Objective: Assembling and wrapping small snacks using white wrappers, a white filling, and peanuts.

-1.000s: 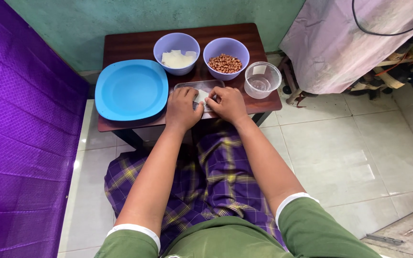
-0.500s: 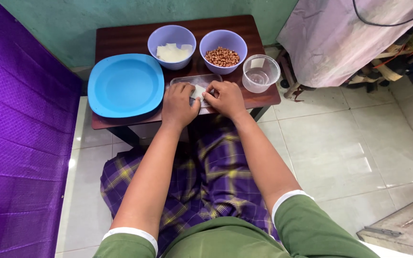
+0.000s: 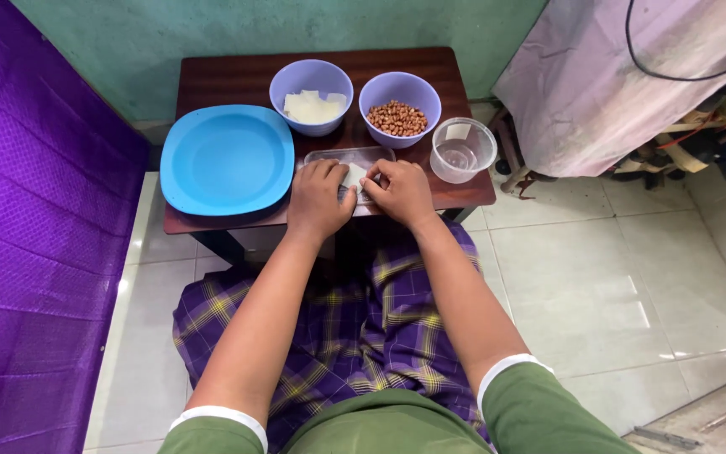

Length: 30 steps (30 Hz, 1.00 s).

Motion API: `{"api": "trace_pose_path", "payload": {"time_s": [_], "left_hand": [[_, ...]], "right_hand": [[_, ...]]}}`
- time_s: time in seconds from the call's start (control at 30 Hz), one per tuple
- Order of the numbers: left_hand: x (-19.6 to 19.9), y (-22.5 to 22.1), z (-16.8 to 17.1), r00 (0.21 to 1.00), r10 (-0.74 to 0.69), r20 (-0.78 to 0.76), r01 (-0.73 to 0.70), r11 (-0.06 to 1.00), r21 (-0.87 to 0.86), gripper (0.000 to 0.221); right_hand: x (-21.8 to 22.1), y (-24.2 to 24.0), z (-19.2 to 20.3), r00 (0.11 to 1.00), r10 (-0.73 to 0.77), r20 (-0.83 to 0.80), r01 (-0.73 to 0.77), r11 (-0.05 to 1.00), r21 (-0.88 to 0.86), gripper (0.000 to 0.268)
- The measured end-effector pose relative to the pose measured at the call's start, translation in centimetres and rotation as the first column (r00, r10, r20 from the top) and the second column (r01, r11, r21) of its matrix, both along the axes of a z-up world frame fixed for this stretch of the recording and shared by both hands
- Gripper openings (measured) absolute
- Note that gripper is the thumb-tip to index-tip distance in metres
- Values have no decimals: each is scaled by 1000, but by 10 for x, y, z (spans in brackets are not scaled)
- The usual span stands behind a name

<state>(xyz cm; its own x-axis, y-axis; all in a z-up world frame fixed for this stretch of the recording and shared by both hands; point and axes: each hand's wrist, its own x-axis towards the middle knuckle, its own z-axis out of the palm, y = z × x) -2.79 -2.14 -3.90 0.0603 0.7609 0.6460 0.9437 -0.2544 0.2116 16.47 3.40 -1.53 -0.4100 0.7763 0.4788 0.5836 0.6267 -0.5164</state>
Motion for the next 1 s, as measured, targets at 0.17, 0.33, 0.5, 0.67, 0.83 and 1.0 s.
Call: {"api": "trace_pose_path", "payload": {"time_s": [0.17, 0.33, 0.5, 0.67, 0.83, 1.0], "left_hand": [[0, 0, 4, 1000, 1, -18, -1, 1000, 1, 39], [2, -4, 12, 999, 13, -30, -13, 1000, 19, 47], [0, 2, 5, 998, -20, -63, 23, 998, 50, 36], [4, -2, 16, 997, 3, -76, -2, 1000, 8, 39], [2, 1, 14, 996, 7, -86, -11, 999, -38, 38], [4, 2, 20, 995, -15, -99, 12, 999, -32, 39]], "right_hand": [[1, 0, 2, 1000, 20, -22, -20, 1000, 8, 14], [1, 0, -1, 999, 35, -17, -34, 999, 22, 15], [3, 3, -2, 999, 28, 36, -31, 995, 97, 16], [5, 3, 2, 999, 34, 8, -35, 985, 171, 21], [3, 8, -6, 997, 54, 54, -65, 969, 238, 17], [9, 8, 7, 988, 130, -82, -114, 977, 179, 18]]}}
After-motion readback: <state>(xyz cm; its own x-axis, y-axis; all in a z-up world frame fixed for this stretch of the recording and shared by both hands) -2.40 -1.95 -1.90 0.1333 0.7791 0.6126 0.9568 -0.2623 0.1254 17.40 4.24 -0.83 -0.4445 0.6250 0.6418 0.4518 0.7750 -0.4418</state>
